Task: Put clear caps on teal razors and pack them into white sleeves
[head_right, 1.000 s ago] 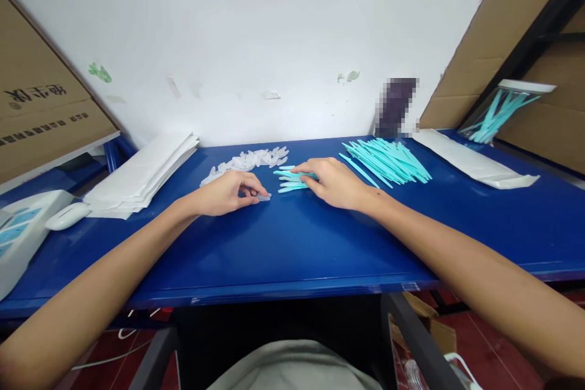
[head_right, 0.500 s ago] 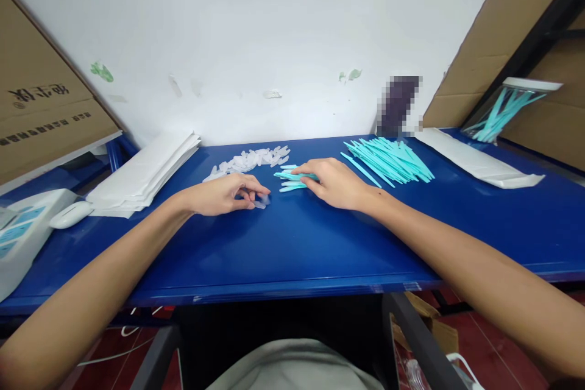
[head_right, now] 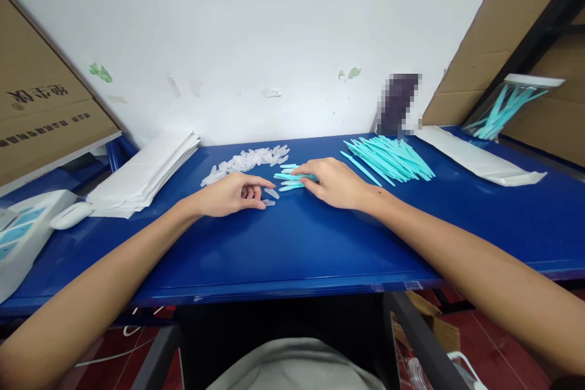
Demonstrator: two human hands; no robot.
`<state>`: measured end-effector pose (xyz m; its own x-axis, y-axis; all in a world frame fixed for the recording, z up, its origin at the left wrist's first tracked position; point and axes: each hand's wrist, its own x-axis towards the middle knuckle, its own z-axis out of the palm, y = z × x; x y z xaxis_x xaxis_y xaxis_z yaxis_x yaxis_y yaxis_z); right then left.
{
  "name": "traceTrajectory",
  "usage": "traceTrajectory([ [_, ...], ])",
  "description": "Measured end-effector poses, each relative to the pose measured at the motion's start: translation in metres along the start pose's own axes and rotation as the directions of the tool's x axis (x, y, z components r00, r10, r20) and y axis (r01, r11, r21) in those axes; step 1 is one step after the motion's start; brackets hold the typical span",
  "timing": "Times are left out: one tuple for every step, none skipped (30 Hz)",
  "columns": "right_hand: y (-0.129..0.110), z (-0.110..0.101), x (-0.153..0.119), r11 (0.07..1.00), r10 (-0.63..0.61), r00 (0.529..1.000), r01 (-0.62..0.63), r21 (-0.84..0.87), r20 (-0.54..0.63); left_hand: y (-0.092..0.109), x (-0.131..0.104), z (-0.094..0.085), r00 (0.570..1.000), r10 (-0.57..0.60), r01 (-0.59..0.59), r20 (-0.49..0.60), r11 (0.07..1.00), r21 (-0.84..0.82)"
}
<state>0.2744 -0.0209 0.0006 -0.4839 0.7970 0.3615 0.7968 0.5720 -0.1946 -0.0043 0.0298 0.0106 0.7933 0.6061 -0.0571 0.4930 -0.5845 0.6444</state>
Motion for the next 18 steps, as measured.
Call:
traceTrajectory([
  [0.0001,0.0001,0.0,1.0,0.004,1.0,-0.004,0.002,0.002,-0.0002,0.0014,0.0022,1.0,0.01,-0.01,-0.013,1.0,0.019],
  [0.0004,0.0003,0.0,1.0,0.009,1.0,-0.009,0.006,0.003,-0.0004,0.0028,0.004,1.0,0.018,-0.017,-0.018,0.999,0.036],
  [0.0007,0.0004,-0.0001,1.0,0.012,1.0,-0.012,0.011,0.003,-0.0005,0.0038,0.0054,1.0,0.019,-0.018,-0.016,0.999,0.052],
  [0.001,0.0006,-0.0001,1.0,0.013,1.0,-0.013,0.016,0.003,-0.0006,0.0046,0.0061,1.0,0.014,-0.013,-0.01,0.998,0.065],
  [0.0013,0.0008,-0.0001,1.0,0.015,1.0,-0.015,0.018,0.002,-0.0008,0.0051,0.0063,1.0,0.004,-0.004,-0.005,0.997,0.078],
  [0.0016,0.0009,-0.0002,1.0,0.014,1.0,-0.014,0.019,0.002,-0.0009,0.0053,0.0062,1.0,-0.005,0.005,-0.004,0.996,0.088],
  [0.0018,0.001,-0.0003,1.0,0.013,1.0,-0.013,0.018,0.002,-0.001,0.0053,0.0057,1.0,-0.012,0.012,-0.006,0.996,0.093],
  [0.0019,0.0011,-0.0004,1.0,0.011,1.0,-0.011,0.015,0.002,-0.0011,0.0052,0.0052,1.0,-0.015,0.016,-0.011,0.996,0.092],
  [0.0018,0.0011,-0.0005,1.0,0.008,1.0,-0.008,0.012,0.001,-0.0011,0.0049,0.0046,1.0,-0.014,0.015,-0.014,0.996,0.085],
  [0.0015,0.001,-0.0004,1.0,0.004,1.0,-0.004,0.009,0.0,-0.001,0.0047,0.0041,1.0,-0.011,0.012,-0.014,0.997,0.076],
  [0.0011,0.0009,-0.0003,1.0,-0.002,1.0,0.002,0.007,-0.002,-0.0009,0.0044,0.0036,1.0,-0.008,0.008,-0.01,0.998,0.067],
  [0.0005,0.0008,-0.0002,1.0,-0.007,1.0,0.007,0.007,-0.005,-0.0006,0.0041,0.0032,1.0,-0.005,0.005,-0.003,0.998,0.06],
  [-0.0002,0.0008,0.0001,1.0,-0.01,1.0,0.01,0.009,-0.009,-0.0002,0.0038,0.0028,1.0,-0.003,0.003,0.003,0.998,0.056],
  [-0.0009,0.0008,0.0004,1.0,-0.012,1.0,0.012,0.011,-0.013,0.0003,0.0034,0.0024,1.0,-0.002,0.001,0.011,0.999,0.055],
  [-0.0016,0.0008,0.0006,1.0,-0.012,1.0,0.012,0.013,-0.018,0.001,0.0029,0.0018,1.0,-0.004,0.003,0.018,0.998,0.057],
  [-0.0022,0.0009,0.0008,1.0,-0.012,1.0,0.012,0.016,-0.02,0.0017,0.0024,0.0012,1.0,-0.011,0.009,0.027,0.998,0.063],
  [-0.0027,0.0009,0.001,1.0,-0.011,1.0,0.011,0.017,-0.019,0.0026,0.0018,0.0004,0.999,-0.021,0.018,0.037,0.997,0.07],
  [-0.0031,0.001,0.001,1.0,-0.01,1.0,0.01,0.019,-0.015,0.0035,0.0011,-0.0004,0.998,-0.035,0.031,0.048,0.996,0.078],
])
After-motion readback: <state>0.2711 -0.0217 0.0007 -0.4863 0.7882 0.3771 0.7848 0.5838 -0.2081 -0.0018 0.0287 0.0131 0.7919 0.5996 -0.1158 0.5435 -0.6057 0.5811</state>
